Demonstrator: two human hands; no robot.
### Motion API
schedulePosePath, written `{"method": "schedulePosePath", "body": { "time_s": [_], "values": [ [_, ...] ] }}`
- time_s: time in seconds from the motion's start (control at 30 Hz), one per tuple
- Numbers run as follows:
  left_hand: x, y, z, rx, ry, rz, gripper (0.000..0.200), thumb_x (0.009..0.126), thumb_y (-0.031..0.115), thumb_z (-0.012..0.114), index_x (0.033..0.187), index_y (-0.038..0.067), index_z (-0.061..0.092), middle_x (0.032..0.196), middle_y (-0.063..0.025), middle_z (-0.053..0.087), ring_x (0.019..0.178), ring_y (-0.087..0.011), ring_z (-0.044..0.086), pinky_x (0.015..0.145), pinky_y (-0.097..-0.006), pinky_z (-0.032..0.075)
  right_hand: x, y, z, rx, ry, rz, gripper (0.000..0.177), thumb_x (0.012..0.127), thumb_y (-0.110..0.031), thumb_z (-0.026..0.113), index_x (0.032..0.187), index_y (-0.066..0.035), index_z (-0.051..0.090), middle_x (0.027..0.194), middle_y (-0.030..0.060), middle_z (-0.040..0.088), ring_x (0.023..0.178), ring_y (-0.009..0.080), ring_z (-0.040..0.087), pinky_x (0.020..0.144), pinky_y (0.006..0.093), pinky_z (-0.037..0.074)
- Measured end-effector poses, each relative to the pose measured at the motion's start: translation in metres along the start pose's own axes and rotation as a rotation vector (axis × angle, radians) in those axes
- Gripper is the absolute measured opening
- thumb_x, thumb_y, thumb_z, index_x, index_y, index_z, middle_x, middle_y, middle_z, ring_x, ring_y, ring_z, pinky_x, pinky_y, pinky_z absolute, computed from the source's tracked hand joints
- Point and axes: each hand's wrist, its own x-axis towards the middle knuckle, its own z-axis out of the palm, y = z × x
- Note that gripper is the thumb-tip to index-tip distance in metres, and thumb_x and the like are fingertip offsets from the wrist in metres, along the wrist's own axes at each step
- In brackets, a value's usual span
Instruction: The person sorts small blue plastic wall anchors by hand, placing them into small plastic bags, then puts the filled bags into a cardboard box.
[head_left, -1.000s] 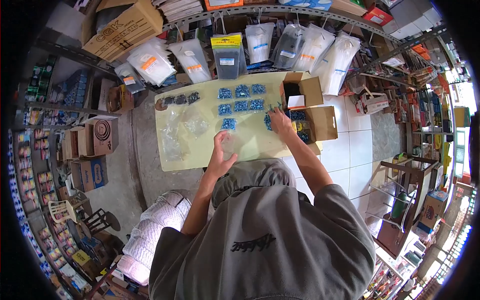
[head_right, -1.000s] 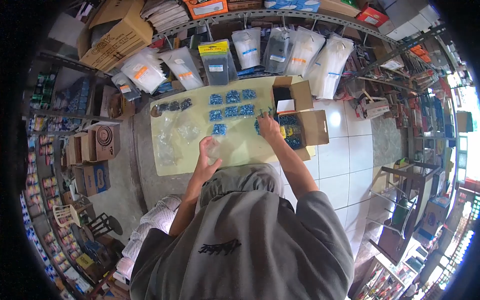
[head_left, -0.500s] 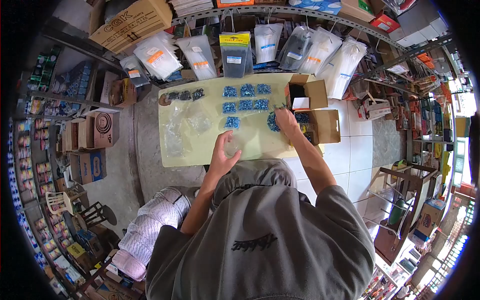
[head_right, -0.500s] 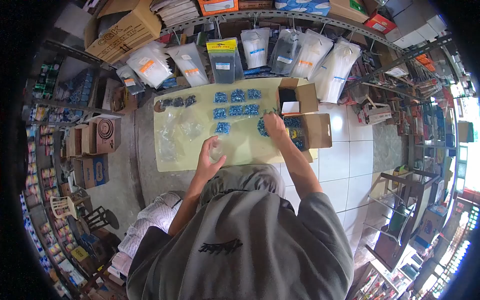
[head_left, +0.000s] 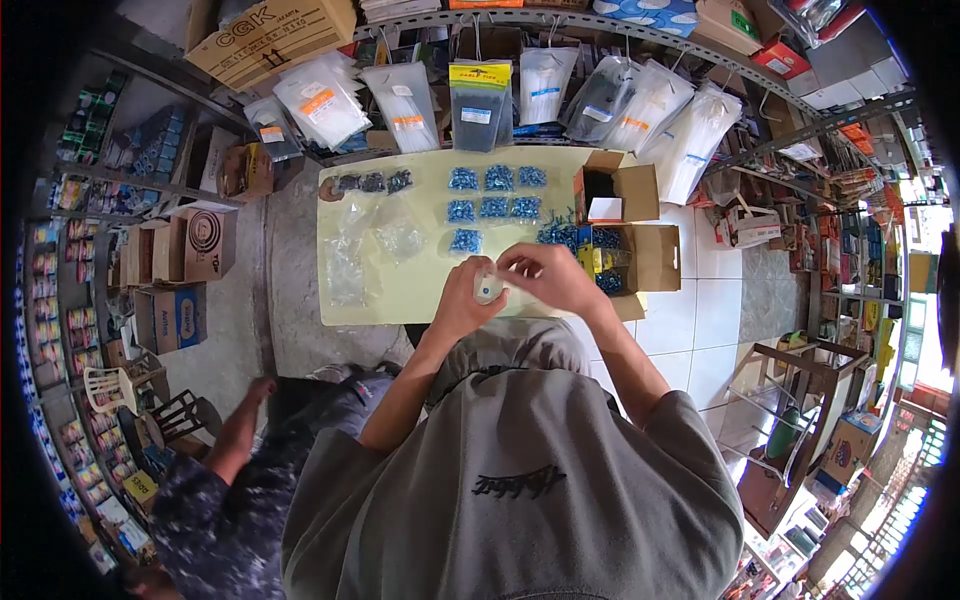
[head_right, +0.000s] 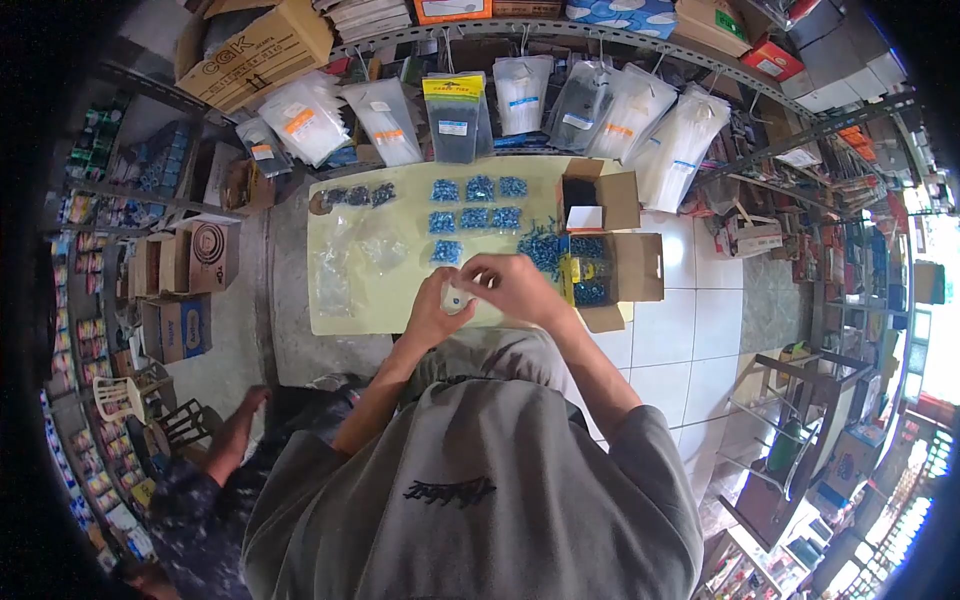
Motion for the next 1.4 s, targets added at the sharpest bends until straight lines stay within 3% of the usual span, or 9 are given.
{"method": "schedulePosePath", "body": {
  "time_s": [0.13, 0.23, 0.33, 0.67, 1.0, 1.1, 1.2, 1.27, 1.4],
  "values": [
    [0.002, -0.001, 0.0, -0.128, 0.027, 0.009, 0.042, 0.071, 0.014, 0.074, 0.104, 0.002, 0.05, 0.092, -0.0137, 0.062, 0.087, -0.031, 0.061, 0.078, -0.0394, 0.048, 0.009, 0.063, -0.016, -0.091, 0.33, 0.135, 0.02, 0.08, -0.005, 0.065, 0.1, -0.002, 0.066, 0.088, 0.0131, 0.07, 0.078, 0.025, 0.069, 0.07, 0.033, 0.054],
    [-0.002, -0.005, 0.002, -0.181, 0.044, 0.034, 0.041, 0.071, 0.013, 0.073, 0.103, 0.002, 0.05, 0.087, -0.0136, 0.063, 0.082, -0.0303, 0.062, 0.075, -0.0383, 0.049, 0.014, 0.14, -0.009, -0.47, 0.203, 0.287, 0.022, 0.08, -0.005, 0.059, 0.101, -0.004, 0.065, 0.097, 0.0159, 0.068, 0.087, 0.033, 0.067, 0.076, 0.0392, 0.054],
    [-0.006, -0.008, 0.0, -0.159, 0.036, 0.037, 0.04, 0.071, 0.012, 0.073, 0.102, 0.002, 0.05, 0.087, -0.0138, 0.063, 0.081, -0.0299, 0.063, 0.074, -0.0377, 0.049, 0.016, 0.192, 0.013, -0.685, 0.154, 0.201, 0.022, 0.079, -0.006, 0.055, 0.1, -0.005, 0.064, 0.106, 0.0178, 0.063, 0.096, 0.0366, 0.063, 0.082, 0.0434, 0.052],
    [-0.017, -0.01, -0.006, -0.172, 0.034, -0.045, 0.037, 0.073, 0.011, 0.072, 0.102, 0.003, 0.05, 0.088, -0.0133, 0.063, 0.082, -0.0289, 0.063, 0.075, -0.0368, 0.049, 0.024, 0.219, 0.034, -0.924, -0.002, -0.073, 0.009, 0.079, -0.007, 0.054, 0.081, -0.003, 0.062, 0.097, 0.0152, 0.06, 0.094, 0.0329, 0.061, 0.078, 0.0402, 0.054],
    [-0.015, -0.009, -0.006, -0.178, 0.046, -0.047, 0.037, 0.074, 0.011, 0.072, 0.103, 0.003, 0.049, 0.088, -0.0132, 0.064, 0.083, -0.0289, 0.064, 0.076, -0.0361, 0.049, 0.03, 0.227, 0.034, -1.048, -0.015, -0.156, 0.01, 0.08, -0.008, 0.053, 0.083, -0.001, 0.06, 0.09, 0.0161, 0.06, 0.089, 0.0312, 0.063, 0.072, 0.0388, 0.055],
    [-0.017, -0.011, -0.008, -0.185, 0.038, -0.064, 0.037, 0.074, 0.011, 0.071, 0.102, 0.003, 0.049, 0.088, -0.0134, 0.064, 0.084, -0.0284, 0.064, 0.076, -0.0361, 0.049, 0.032, 0.219, 0.032, -0.992, -0.007, -0.114, 0.012, 0.082, -0.01, 0.052, 0.084, 0.0, 0.059, 0.092, 0.0165, 0.061, 0.089, 0.0309, 0.063, 0.072, 0.0394, 0.055],
    [-0.016, -0.013, -0.007, -0.217, 0.036, -0.1, 0.036, 0.074, 0.007, 0.071, 0.103, 0.003, 0.05, 0.09, -0.0074, 0.058, 0.085, -0.0173, 0.058, 0.08, -0.0301, 0.046, 0.034, 0.193, 0.025, -0.871, 0.12, -0.116, 0.014, 0.08, -0.011, 0.058, 0.085, 0.002, 0.059, 0.089, 0.0153, 0.063, 0.083, 0.0304, 0.064, 0.07, 0.0388, 0.055],
    [-0.014, -0.013, -0.008, -0.187, 0.062, -0.091, 0.038, 0.074, 0.011, 0.072, 0.103, 0.002, 0.049, 0.087, -0.0139, 0.063, 0.085, -0.0288, 0.063, 0.076, -0.0367, 0.049, 0.034, 0.144, 0.019, -0.357, 0.256, 0.044, 0.017, 0.079, -0.011, 0.065, 0.088, 0.003, 0.062, 0.085, 0.0136, 0.067, 0.076, 0.026, 0.067, 0.069, 0.0345, 0.054],
    [-0.005, -0.007, -0.005, -0.18, 0.06, -0.067, 0.038, 0.073, 0.011, 0.072, 0.102, 0.001, 0.05, 0.087, -0.015, 0.063, 0.085, -0.03, 0.063, 0.077, -0.0373, 0.049, 0.029, 0.07, 0.014, 0.015, 0.257, 0.147, 0.022, 0.077, -0.011, 0.072, 0.091, 0.004, 0.065, 0.08, 0.012, 0.069, 0.072, 0.0172, 0.067, 0.068, 0.0292, 0.053]
  ]
}}
